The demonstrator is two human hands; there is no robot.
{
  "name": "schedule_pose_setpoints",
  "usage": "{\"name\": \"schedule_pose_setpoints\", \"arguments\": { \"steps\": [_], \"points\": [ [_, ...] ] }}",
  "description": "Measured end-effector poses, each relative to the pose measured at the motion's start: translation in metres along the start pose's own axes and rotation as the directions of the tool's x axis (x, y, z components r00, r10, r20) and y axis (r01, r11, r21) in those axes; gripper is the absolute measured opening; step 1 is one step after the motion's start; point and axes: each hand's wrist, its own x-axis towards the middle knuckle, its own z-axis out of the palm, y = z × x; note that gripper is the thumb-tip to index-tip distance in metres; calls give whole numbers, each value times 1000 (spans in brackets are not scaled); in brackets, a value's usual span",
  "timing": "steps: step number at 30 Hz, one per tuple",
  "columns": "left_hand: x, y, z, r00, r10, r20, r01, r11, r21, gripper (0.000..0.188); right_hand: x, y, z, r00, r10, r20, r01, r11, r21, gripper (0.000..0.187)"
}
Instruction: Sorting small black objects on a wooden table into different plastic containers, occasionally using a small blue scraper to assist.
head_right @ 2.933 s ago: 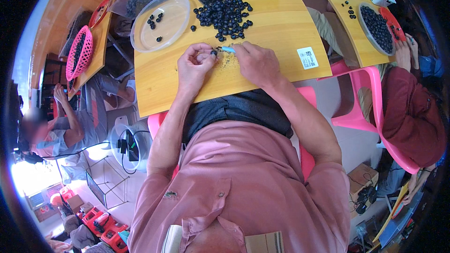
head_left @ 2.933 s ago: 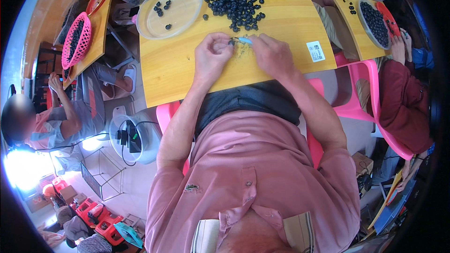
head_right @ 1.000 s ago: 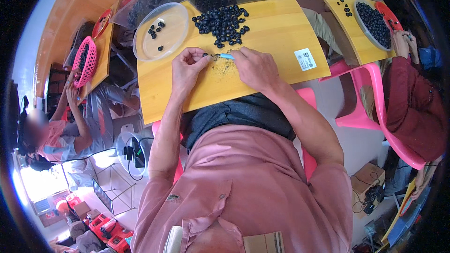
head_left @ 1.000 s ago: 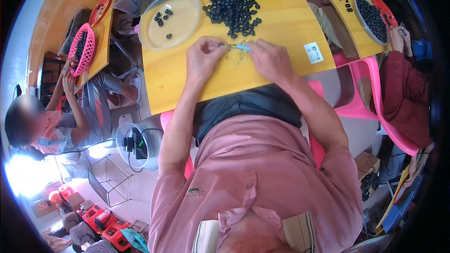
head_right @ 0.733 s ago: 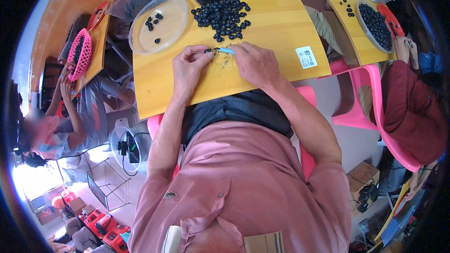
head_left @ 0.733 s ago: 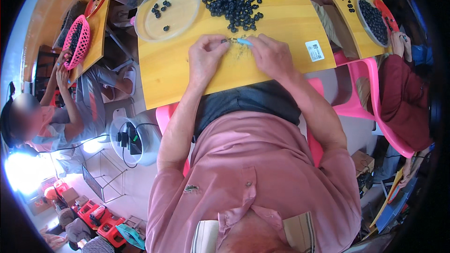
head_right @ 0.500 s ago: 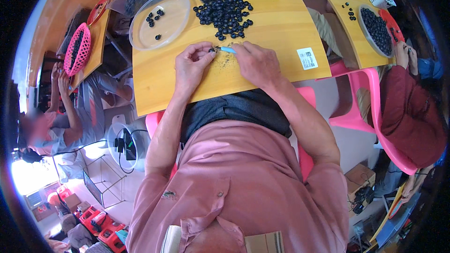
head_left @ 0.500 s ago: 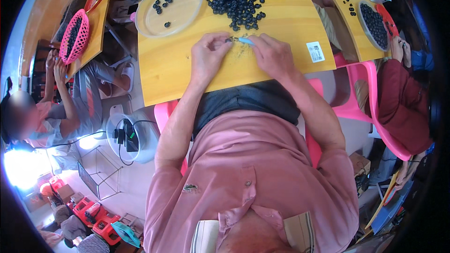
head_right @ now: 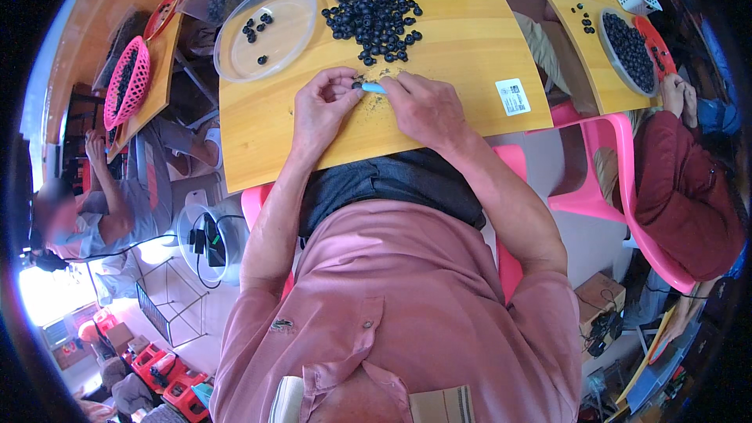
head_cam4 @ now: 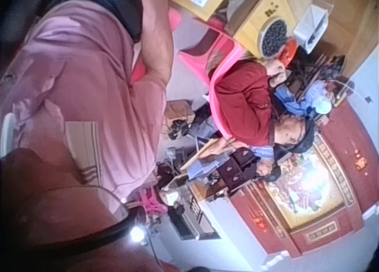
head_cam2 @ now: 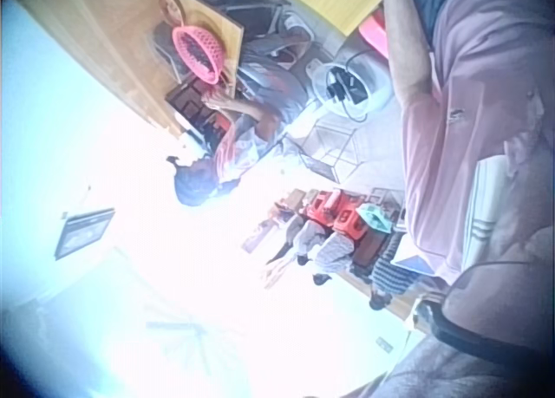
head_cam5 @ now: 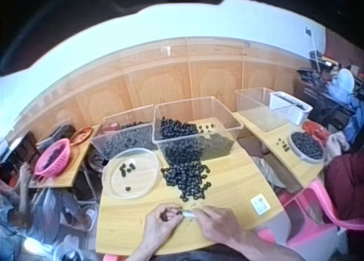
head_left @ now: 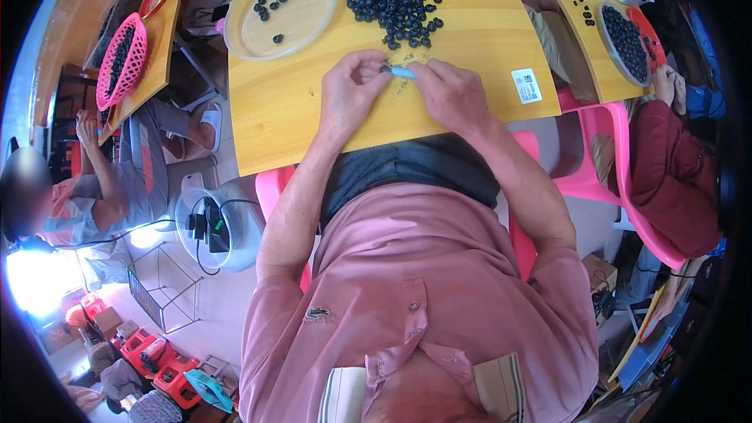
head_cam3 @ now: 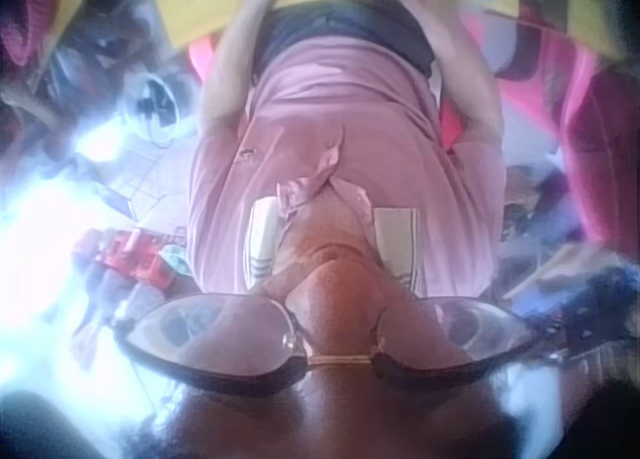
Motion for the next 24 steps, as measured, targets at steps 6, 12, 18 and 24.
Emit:
{"name": "schedule_pose_setpoints", "arguments": {
  "steps": [6,12,18,24],
  "points": [
    [1,-2,0,1000,6,4,-6,1000,3,33,0,0,1,1000,-12,-11,12,1000,1,6],
    [2,-3,-1,1000,17,22,-17,1000,12,34,-1,2,3,1000,0,15,0,1000,-11,6],
    [2,-2,-2,999,27,35,-23,994,-108,35,-2,10,5,998,57,31,-56,998,-28,13],
    [1,1,-5,999,11,38,-3,977,-215,38,-1,9,4,995,93,34,-91,995,-49,20]
  ]
}}
